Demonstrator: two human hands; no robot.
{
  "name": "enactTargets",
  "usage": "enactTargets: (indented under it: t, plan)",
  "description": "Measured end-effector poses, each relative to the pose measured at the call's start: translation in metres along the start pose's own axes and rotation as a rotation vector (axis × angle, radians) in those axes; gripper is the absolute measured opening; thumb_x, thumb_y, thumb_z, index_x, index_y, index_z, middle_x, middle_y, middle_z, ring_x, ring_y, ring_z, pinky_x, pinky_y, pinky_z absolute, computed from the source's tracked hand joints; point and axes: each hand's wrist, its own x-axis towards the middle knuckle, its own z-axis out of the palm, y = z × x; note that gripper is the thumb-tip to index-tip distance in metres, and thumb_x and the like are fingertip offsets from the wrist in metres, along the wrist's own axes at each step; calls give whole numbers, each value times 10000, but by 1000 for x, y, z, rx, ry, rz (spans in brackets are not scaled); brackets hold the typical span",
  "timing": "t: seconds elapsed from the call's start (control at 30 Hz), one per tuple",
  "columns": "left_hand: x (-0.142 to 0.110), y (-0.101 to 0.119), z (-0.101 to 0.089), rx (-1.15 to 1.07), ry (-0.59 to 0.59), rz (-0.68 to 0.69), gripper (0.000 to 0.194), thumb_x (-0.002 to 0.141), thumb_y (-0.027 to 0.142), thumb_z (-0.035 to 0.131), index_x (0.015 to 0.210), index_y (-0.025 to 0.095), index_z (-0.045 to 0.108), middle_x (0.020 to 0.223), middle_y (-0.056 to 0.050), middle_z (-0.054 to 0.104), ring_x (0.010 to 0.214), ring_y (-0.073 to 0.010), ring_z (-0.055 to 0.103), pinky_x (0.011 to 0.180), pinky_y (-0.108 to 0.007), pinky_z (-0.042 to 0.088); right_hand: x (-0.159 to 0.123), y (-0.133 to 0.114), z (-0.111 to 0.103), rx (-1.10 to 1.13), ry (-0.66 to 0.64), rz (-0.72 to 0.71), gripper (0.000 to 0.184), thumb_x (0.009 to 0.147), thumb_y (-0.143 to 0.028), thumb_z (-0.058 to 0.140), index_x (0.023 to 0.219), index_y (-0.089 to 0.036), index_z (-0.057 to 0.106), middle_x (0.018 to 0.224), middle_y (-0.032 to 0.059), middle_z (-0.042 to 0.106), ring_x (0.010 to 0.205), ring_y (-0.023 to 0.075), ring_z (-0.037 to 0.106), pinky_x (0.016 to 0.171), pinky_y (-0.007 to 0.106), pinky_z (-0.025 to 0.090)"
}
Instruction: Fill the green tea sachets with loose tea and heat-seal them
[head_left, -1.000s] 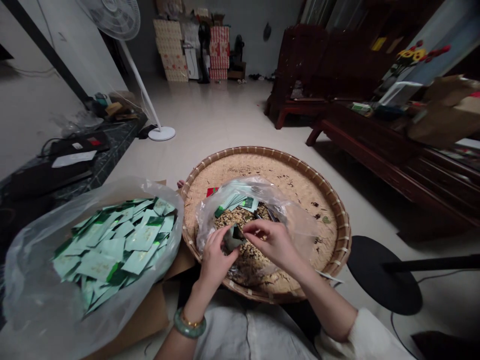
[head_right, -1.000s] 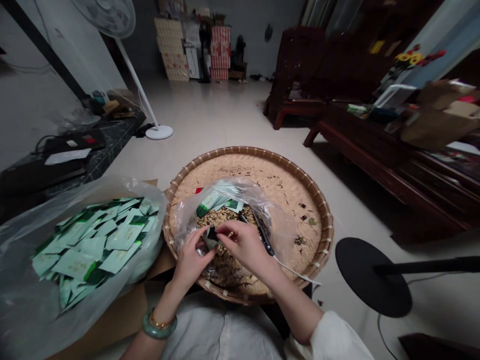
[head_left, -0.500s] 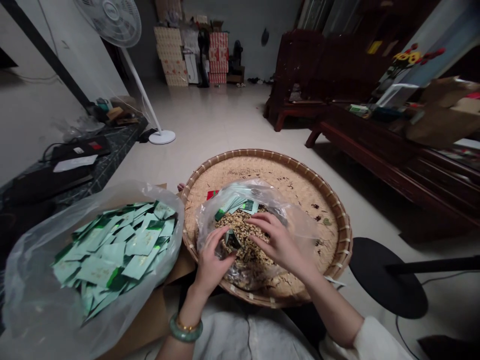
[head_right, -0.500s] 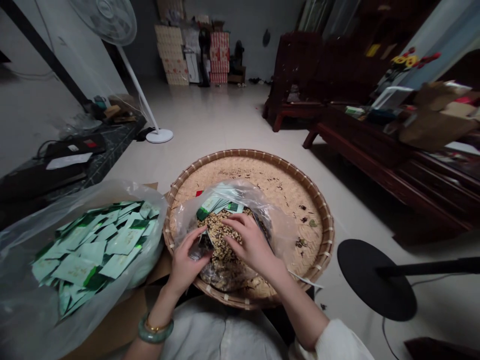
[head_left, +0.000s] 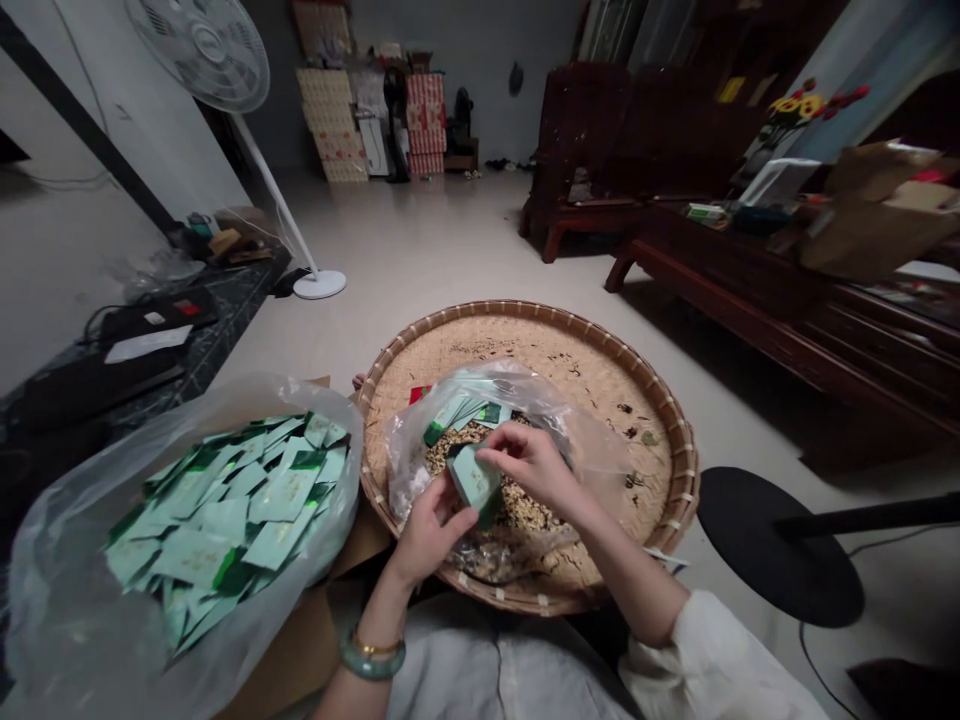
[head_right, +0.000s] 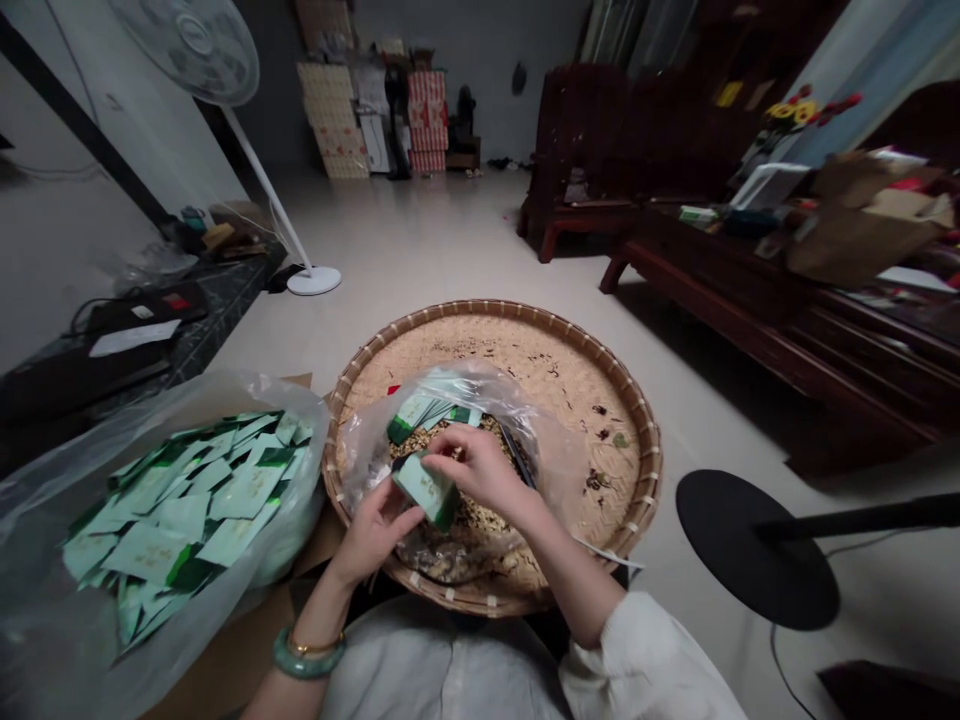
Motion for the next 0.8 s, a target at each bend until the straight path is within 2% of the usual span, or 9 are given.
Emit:
enactTargets:
  t: [0.07,0.13,0.23,0.37,0.43,0.57,0.67,0.8]
  plan:
    - [2,0,6,-124,22,-63,619,709,457,693,1212,122,560,1213,-161,636,1100,-286,610,957,-420,477,-1,7,5,58,127,98,176,802,-295,637,691,-166,591,658,-1,592,608,120,534,536,224,420]
    - [4,-1,12,-118,91,-135,589,693,505,691,1128,116,609,1117,-143,686,1032,-282,638,925,-411,490,-4,11,10,112,175,141,213,799,-331,622,677,-169,559,621,-11,560,554,104,495,491,211,386]
    - [4,-1,17,-119,140,-245,493,720,508,664,1015,114,658,988,-113,727,927,-256,666,866,-385,510,-8,14,13,216,193,172,201,768,-355,640,760,-180,541,658,-17,551,553,98,489,483,207,395]
    - [3,4,17,-234,43,-322,496,677,481,718,1004,111,671,922,-97,738,843,-241,678,782,-356,532,-9,17,13,382,128,247,354,673,-316,713,963,-187,556,744,-15,582,580,96,511,507,210,434]
    - [3,8,16,-252,35,-321,502,647,454,753,1005,111,674,921,-96,736,837,-235,678,774,-340,531,-10,20,14,415,112,283,348,655,-291,722,953,-178,583,699,-30,566,573,92,509,512,208,431]
    - [7,11,13,-311,153,-307,459,677,441,735,985,108,674,824,-79,733,717,-195,675,669,-284,531,-16,25,20,444,129,305,326,630,-244,731,926,-164,618,659,-49,547,581,84,511,540,207,427]
    - [8,9,12,-276,244,-319,343,662,407,752,827,115,681,648,-15,692,562,-136,624,569,-228,499,-22,28,24,500,156,308,365,638,-247,725,975,-168,610,657,-51,554,560,80,506,521,203,420]
    - [7,7,13,-220,325,-298,310,628,406,768,691,124,656,576,15,649,521,-118,590,530,-213,481,-28,26,23,522,175,323,362,669,-293,719,989,-176,598,642,-48,568,551,88,520,515,207,443]
